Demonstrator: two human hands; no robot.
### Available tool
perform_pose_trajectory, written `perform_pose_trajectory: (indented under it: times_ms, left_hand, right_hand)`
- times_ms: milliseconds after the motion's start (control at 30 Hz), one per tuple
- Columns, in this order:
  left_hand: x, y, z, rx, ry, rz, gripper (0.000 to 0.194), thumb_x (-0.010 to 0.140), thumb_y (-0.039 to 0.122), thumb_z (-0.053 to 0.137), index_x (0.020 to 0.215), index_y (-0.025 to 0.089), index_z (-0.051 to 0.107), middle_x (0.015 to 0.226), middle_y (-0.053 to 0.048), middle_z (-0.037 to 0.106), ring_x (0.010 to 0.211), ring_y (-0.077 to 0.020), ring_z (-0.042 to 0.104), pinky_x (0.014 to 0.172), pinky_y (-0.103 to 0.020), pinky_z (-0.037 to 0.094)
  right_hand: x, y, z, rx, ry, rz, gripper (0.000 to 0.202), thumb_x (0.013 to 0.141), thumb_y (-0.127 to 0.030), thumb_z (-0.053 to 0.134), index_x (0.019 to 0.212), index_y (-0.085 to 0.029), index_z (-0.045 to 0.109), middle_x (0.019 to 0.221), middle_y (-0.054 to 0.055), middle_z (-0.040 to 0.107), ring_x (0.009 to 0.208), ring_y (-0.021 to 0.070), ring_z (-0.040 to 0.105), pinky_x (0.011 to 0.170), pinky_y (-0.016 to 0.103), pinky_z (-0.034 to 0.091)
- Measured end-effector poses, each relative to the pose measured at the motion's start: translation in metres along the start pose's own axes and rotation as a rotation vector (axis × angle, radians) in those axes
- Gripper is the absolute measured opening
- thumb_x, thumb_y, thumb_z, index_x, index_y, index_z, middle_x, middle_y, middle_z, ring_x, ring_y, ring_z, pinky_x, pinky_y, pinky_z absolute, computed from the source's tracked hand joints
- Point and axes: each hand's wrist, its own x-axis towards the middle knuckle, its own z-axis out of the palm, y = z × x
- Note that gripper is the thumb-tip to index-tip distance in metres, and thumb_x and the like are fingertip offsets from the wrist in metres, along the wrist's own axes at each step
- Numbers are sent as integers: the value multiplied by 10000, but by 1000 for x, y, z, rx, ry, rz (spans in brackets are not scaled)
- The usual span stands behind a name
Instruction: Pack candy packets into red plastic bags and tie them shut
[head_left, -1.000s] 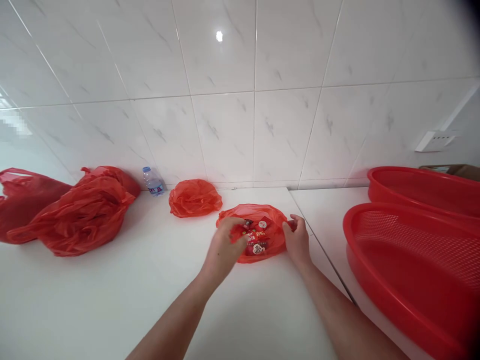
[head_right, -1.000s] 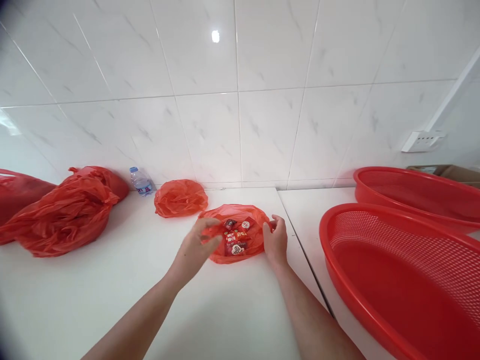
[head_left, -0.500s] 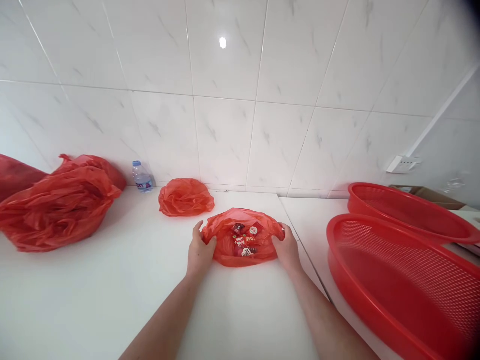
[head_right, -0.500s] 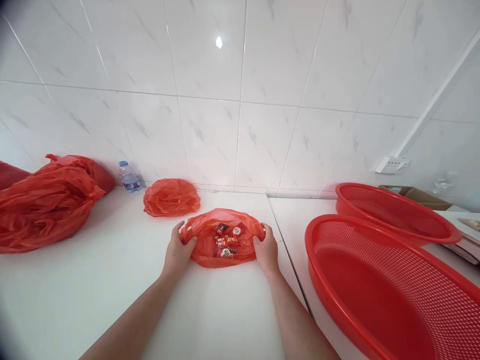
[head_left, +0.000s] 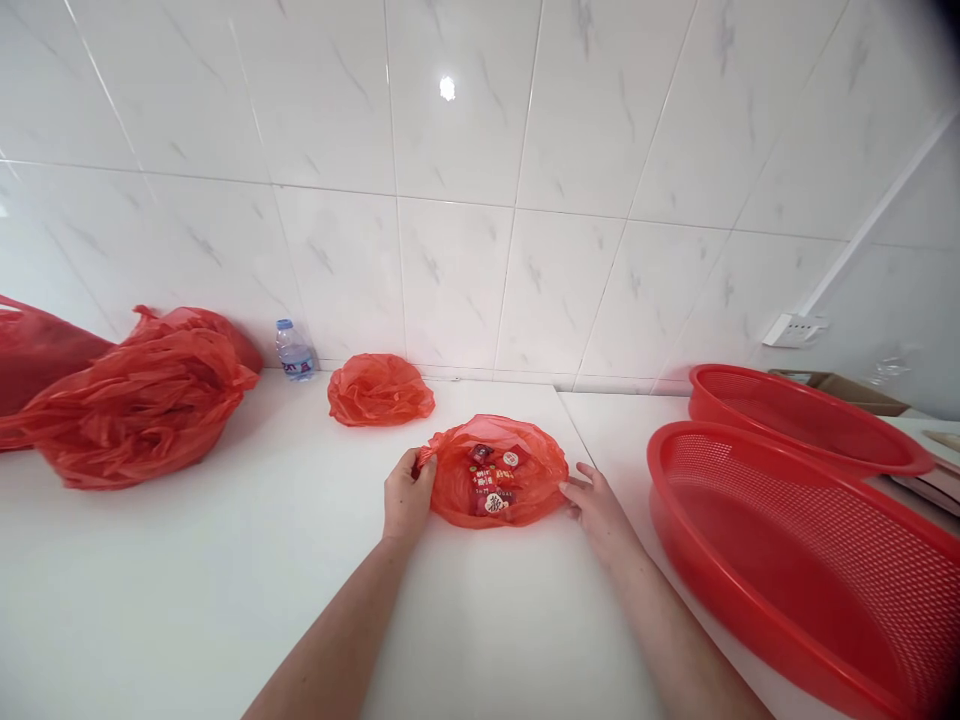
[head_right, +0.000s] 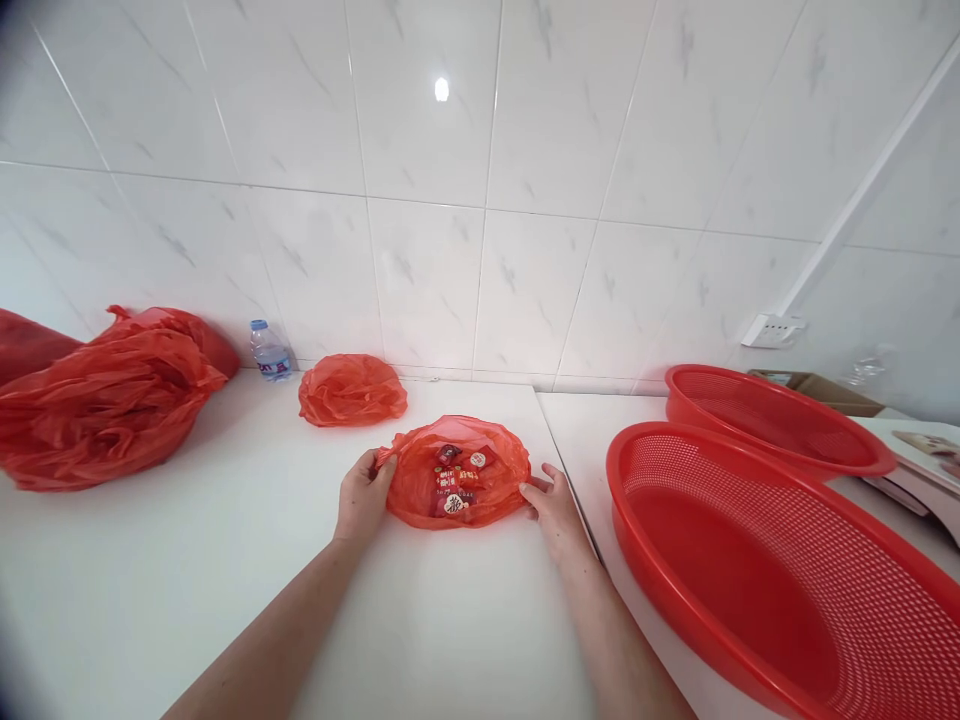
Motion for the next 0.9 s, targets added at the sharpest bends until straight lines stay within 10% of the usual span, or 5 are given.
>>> perform_pose_trajectory:
  times_ms: [433, 700, 900]
  left_hand:
    - [0, -1, -8, -84, 43, -51, 207, 770, 366, 493, 826, 209, 615, 794, -14, 655, 695, -160, 555, 591, -244, 440]
    - [-1, 2, -6, -92, 42, -36, 190, 762, 313, 477, 840, 209, 616, 792, -10, 657, 695, -153, 551, 597, -239, 443]
    - [-1, 0, -5, -79, 33, -30, 194, 766, 327, 473, 828, 210, 615, 794, -9, 656, 697, -154, 552, 602, -243, 440]
  right_hand:
    - [-5, -26, -3, 46, -28, -176, 231, 631, -289, 671, 674, -210, 458, 648, -47, 550, 628, 112, 529, 622, 241, 431]
    - [-7, -60, 5, -219, 54, -304, 309, 739, -517, 592, 822, -226, 531, 925, 19, 612, 905, 192, 591, 757, 300, 461]
    - [1, -36, 7, -453, 241, -264, 562, 641, -489, 656, 1106, -209, 508, 1137, 95, 578, 914, 222, 599, 742, 313, 476]
